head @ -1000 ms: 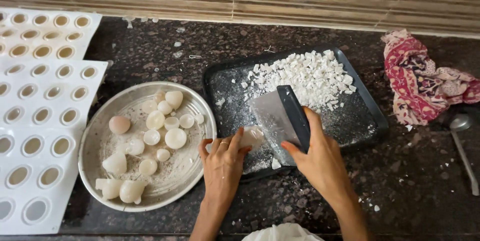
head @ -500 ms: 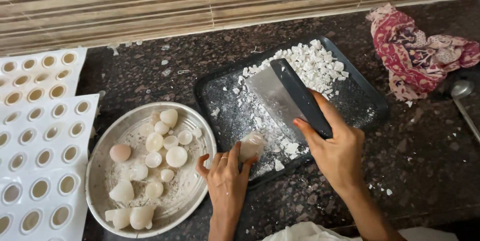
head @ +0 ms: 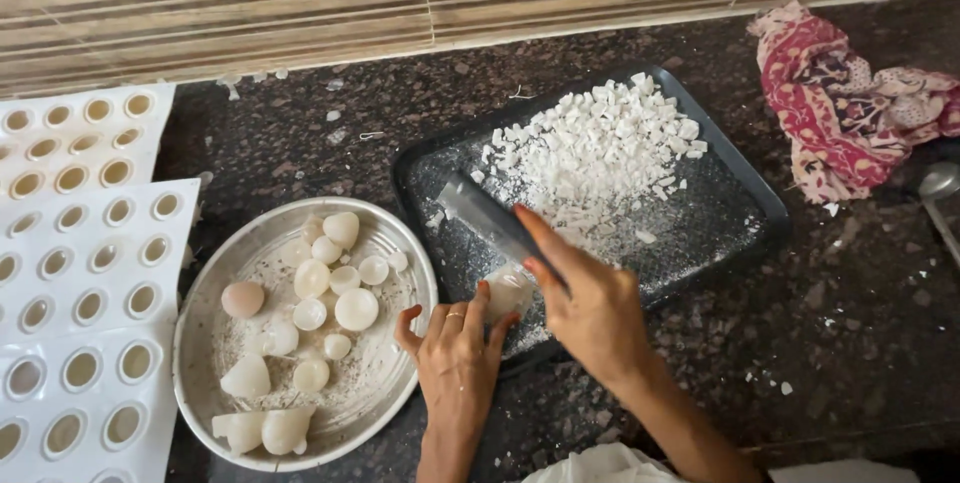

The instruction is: The person grates a block of white wax against a handheld grater over a black tray, holding the wax piece in one hand and moving the grater up and down so shavings pile up on the tray. A plate of molded wax shapes and silicone molds sits beside the tray on the counter.

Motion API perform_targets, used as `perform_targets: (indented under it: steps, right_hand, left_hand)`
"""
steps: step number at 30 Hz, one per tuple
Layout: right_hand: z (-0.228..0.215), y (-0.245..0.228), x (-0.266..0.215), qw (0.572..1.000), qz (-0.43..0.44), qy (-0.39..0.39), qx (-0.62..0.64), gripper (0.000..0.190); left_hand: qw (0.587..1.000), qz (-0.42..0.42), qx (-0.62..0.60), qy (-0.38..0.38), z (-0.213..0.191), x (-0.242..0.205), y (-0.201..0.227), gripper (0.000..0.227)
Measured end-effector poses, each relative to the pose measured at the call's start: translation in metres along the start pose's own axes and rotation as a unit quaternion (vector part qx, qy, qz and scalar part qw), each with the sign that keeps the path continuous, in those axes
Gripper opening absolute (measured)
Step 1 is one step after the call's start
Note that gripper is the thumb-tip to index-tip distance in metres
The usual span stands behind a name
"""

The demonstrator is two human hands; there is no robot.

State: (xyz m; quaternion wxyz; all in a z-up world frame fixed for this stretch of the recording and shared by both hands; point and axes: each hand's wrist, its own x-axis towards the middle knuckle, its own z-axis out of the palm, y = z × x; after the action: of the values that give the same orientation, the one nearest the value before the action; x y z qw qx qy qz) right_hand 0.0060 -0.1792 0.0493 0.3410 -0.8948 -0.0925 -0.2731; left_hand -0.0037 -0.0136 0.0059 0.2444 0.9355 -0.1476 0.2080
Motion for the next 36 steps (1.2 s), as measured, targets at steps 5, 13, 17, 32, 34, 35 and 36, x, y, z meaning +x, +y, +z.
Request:
perform_targets:
  steps: [5, 13, 17, 32, 34, 35, 36]
  right_hand:
    - [-0.031, -0.002, 0.017, 0.998, -0.022, 0.058, 0.029, 0.052]
    - [-0.037, -0.021, 0.008, 0.991, -0.026, 0.128, 0.002, 0.039]
    - [-0.002, -0.023, -0.006, 0.998, -0.033, 0.039, -0.021, 0.045]
    - [-0.022, -0.01, -0.014, 0.984, 0.175, 0.01, 0.028, 0.052]
    - [-0.055, -0.023, 0.014, 0.994, 0.073, 0.077, 0.032, 0.049]
    - [-0.072, -0.029, 0.026, 0.989, -0.027, 0.14, 0.037, 0.047]
    - [-0.077, -0.033, 0.028, 0.989, -0.027, 0.14, 0.037, 0.047]
  left_hand:
    - [1.0, 0.017, 0.017, 0.001, 0.006, 0.0, -0.004, 0.048]
    - [1.0, 0.022, 0.019, 0.001, 0.005, -0.001, -0.004, 0.047]
    - [0.999, 0.023, 0.015, 0.017, 0.006, -0.002, -0.003, 0.048]
    - [1.0, 0.024, 0.01, -0.003, 0.003, -0.004, -0.004, 0.046]
    - [1.0, 0.022, 0.013, 0.003, 0.003, -0.002, -0.003, 0.046]
    - [1.0, 0.018, 0.016, 0.006, 0.002, -0.002, -0.003, 0.047]
    - [1.0, 0.017, 0.016, 0.005, 0.002, -0.002, -0.003, 0.047]
